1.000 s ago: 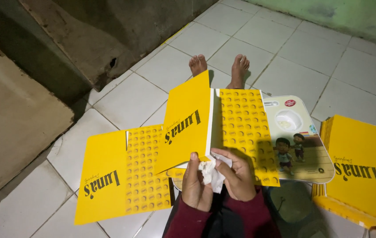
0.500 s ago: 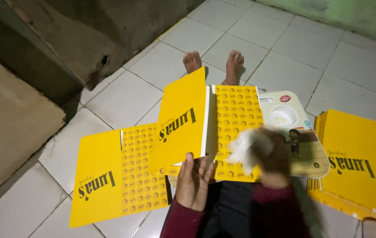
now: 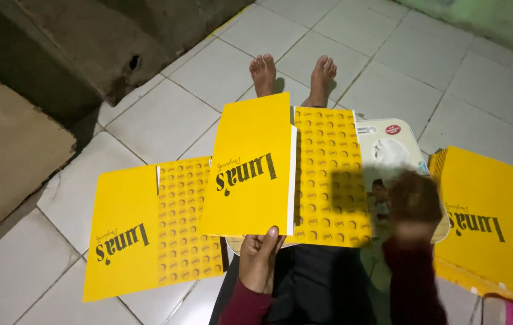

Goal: The person sits on the floor and folds yellow printed cardboard folders one at a time, creasing the flaps and pressing them flat by hand, then places each finished folder onto a growing stack beside them. A plastic tray and a tissue pack sit nearby on the floor.

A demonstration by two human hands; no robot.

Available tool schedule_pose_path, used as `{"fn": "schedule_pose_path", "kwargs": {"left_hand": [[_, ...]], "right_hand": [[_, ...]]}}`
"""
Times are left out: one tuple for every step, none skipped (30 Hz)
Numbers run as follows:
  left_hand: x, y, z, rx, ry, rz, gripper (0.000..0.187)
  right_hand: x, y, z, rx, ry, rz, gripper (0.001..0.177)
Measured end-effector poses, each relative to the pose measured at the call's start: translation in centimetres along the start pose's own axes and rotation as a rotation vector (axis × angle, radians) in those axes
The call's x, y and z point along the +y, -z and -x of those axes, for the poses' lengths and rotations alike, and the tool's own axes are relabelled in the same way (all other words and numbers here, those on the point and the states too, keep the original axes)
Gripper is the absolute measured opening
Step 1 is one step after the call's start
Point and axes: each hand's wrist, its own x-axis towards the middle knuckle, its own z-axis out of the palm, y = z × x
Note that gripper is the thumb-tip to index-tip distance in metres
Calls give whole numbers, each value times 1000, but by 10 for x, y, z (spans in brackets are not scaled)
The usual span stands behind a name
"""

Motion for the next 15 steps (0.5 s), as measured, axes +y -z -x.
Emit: {"fn": "schedule_pose_path", "kwargs": {"left_hand": [[0, 1, 0, -27, -44, -10, 21], [0, 3, -1, -54, -87, -19, 18], [2, 4, -1, -50, -80, -21, 18], [3, 5, -2, -85, -115, -37, 16], [3, 6, -2, -120, -146, -55, 14], [3, 7, -2, -115, -135, -57, 14], [3, 9, -3, -107, -140, -67, 17], [3, 11, -2, -99, -144, -78, 19], [4, 11, -1, -101, -138, -80, 19], [5, 10, 0, -104, -147, -93, 20], [7, 8, 0, -108, -160, -103, 21], [4, 11, -1, -111, -160, -101, 21], [1, 13, -3, -101, -167, -99, 18], [-3, 15, -5, -91, -174, -97, 15], [-3, 14, -5, -93, -177, -93, 15]], "right_hand": [[-5, 0, 36, -189, -11, -498, 24], [-11, 0, 72, -379, -18, -998, 21], [-37, 0, 105, -383, -25, -995, 21], [-63, 1, 139, -651, -590, -1181, 24], [-89, 2, 173, -892, -1194, -1299, 33], [-108, 13, 163, -892, -1207, -1293, 33], [-127, 22, 152, -791, -1301, -1271, 38], [-147, 32, 141, -688, -1391, -1245, 47], [-152, 34, 133, -682, -1396, -1243, 47], [-157, 35, 125, -588, -1405, -1256, 47], [-161, 35, 114, -496, -1406, -1270, 47], [-164, 35, 111, -493, -1404, -1269, 47], [-166, 34, 106, -442, -1437, -1317, 49], [-167, 33, 102, -390, -1469, -1364, 50], [-167, 32, 103, -391, -1463, -1365, 50]]}}
